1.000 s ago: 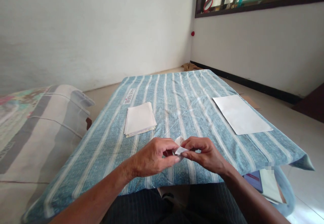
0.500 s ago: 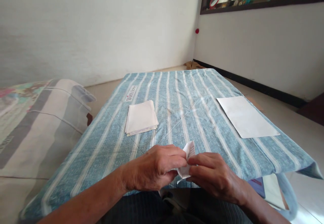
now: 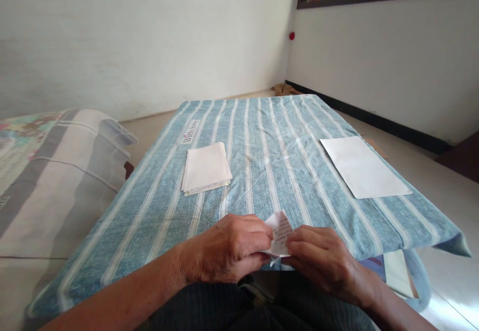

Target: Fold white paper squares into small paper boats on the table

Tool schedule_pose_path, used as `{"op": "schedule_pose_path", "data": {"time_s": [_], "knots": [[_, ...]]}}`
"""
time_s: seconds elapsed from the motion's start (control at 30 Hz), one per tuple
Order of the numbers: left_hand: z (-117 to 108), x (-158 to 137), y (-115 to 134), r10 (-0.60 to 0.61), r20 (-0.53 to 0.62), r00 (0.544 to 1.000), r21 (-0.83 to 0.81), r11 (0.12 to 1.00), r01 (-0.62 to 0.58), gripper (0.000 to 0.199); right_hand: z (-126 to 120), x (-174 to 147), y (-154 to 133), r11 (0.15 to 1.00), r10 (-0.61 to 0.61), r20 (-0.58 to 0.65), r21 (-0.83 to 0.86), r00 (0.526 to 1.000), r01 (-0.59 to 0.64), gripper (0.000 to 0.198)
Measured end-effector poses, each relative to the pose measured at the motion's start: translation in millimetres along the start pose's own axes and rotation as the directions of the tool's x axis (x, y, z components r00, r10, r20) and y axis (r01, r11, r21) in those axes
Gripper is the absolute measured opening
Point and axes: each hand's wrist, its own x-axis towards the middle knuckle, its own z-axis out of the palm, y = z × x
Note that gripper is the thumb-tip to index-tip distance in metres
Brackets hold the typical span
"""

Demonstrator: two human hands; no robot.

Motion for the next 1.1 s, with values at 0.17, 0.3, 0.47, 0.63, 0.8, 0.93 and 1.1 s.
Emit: {"op": "schedule_pose_path", "data": {"time_s": [0.17, 0.3, 0.47, 0.63, 0.8, 0.93, 1.1], "knots": [[3, -1, -2, -0.159, -0.075, 0.984, -0.155, 0.977, 0.146, 0.012, 7, -4, 9, 0.986, 0.111, -0.066, 0.13, 0.992, -0.102, 0.006], [4, 0, -3, -0.291, -0.098, 0.952, -0.309, 0.918, 0.249, 0.015, 10, -5, 13, 0.946, 0.247, -0.104, 0.241, 0.963, -0.217, 0.006], [1, 3, -6, -0.359, 0.121, 0.926, -0.661, 0.666, 0.345, 0.03, 9, -3, 14, 0.894, 0.322, -0.084, 0.356, 0.943, -0.274, 0.011], [3, 5, -11, -0.359, 0.324, 0.875, -0.755, 0.459, 0.468, 0.028, 6, 5, 14, 0.827, 0.371, -0.022, 0.463, 0.929, -0.319, 0.017], [6, 5, -17, -0.337, 0.415, 0.845, -0.8, 0.307, 0.515, 0.021, 8, 10, 18, 0.731, 0.454, 0.037, 0.556, 0.89, -0.396, 0.02], [9, 6, -21, -0.331, 0.439, 0.835, -0.786, 0.309, 0.535, 0.022, 12, 10, 22, 0.643, 0.545, 0.06, 0.61, 0.836, -0.463, 0.02], [12, 9, -22, -0.458, 0.308, 0.834, -0.741, 0.434, 0.512, 0.013, 19, 11, 24, 0.616, 0.569, 0.071, 0.624, 0.82, -0.481, 0.02]]}}
